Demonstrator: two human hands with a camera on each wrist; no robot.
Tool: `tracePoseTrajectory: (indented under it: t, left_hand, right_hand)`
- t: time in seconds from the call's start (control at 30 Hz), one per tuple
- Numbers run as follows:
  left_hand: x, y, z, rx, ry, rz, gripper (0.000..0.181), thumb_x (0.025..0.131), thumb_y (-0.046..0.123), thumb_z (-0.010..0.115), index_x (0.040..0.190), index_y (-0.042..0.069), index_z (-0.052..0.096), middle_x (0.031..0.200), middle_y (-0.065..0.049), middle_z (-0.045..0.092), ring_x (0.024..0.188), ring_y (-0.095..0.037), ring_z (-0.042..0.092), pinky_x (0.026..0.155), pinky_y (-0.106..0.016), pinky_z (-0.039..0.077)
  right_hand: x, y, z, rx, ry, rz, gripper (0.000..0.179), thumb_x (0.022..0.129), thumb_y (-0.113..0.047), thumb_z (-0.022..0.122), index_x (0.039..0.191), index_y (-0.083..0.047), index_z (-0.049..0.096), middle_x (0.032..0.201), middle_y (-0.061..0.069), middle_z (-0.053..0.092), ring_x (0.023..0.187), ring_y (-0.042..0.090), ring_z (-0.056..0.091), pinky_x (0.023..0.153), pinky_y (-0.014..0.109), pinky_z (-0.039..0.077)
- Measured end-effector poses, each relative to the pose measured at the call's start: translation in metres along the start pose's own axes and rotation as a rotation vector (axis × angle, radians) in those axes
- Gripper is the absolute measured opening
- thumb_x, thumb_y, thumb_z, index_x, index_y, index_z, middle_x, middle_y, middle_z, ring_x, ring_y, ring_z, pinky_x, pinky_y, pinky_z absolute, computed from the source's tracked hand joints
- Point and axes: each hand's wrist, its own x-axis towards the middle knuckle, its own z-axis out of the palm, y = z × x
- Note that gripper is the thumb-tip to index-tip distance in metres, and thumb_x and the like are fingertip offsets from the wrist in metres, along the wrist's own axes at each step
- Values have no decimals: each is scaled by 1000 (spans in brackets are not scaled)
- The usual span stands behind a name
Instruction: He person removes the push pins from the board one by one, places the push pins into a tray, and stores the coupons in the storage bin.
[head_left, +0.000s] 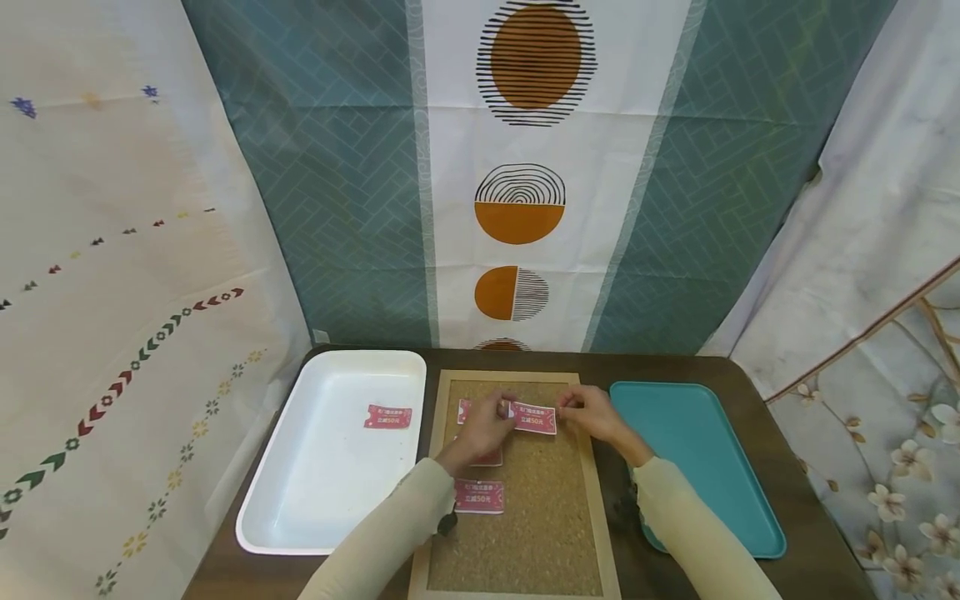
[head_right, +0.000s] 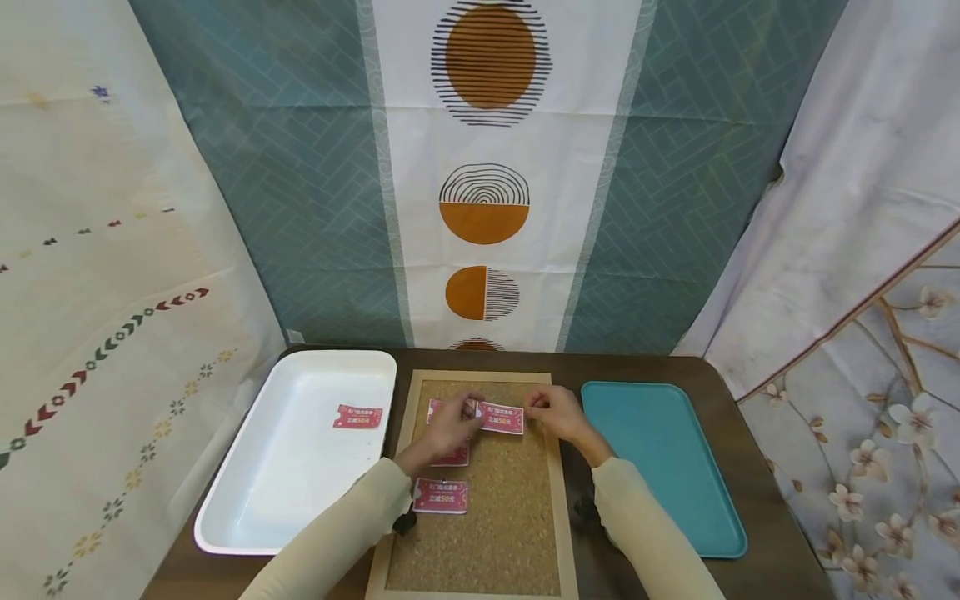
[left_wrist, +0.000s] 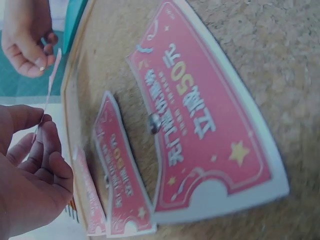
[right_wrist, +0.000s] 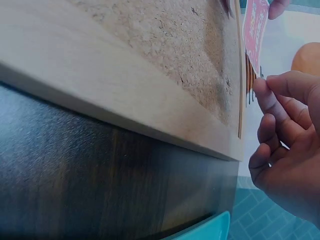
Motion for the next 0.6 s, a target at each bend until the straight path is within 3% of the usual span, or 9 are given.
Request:
tracePoseTrajectory:
  t: [0.33, 0.6]
  left_hand:
    - [-3, 9, -22, 30, 22, -31, 43, 102, 10, 69, 143, 4, 59, 99, -6, 64, 81, -15, 62, 68, -30, 54]
    - [-5, 6, -33, -22, 1, -30, 43, 103, 8, 66, 145, 3, 56, 102, -9, 63, 84, -22, 65, 67, -30, 55]
  right_hand:
    - [-10, 6, -5, -46, 27, -19, 12, 97, -1, 70, 106, 2, 77, 96, 9, 75, 87, 19, 64, 78, 36, 54]
    - [-17, 7, -13, -37, 49, -15, 14, 97, -2, 72, 110, 2, 77, 102, 14, 76, 89, 19, 66, 77, 30, 56]
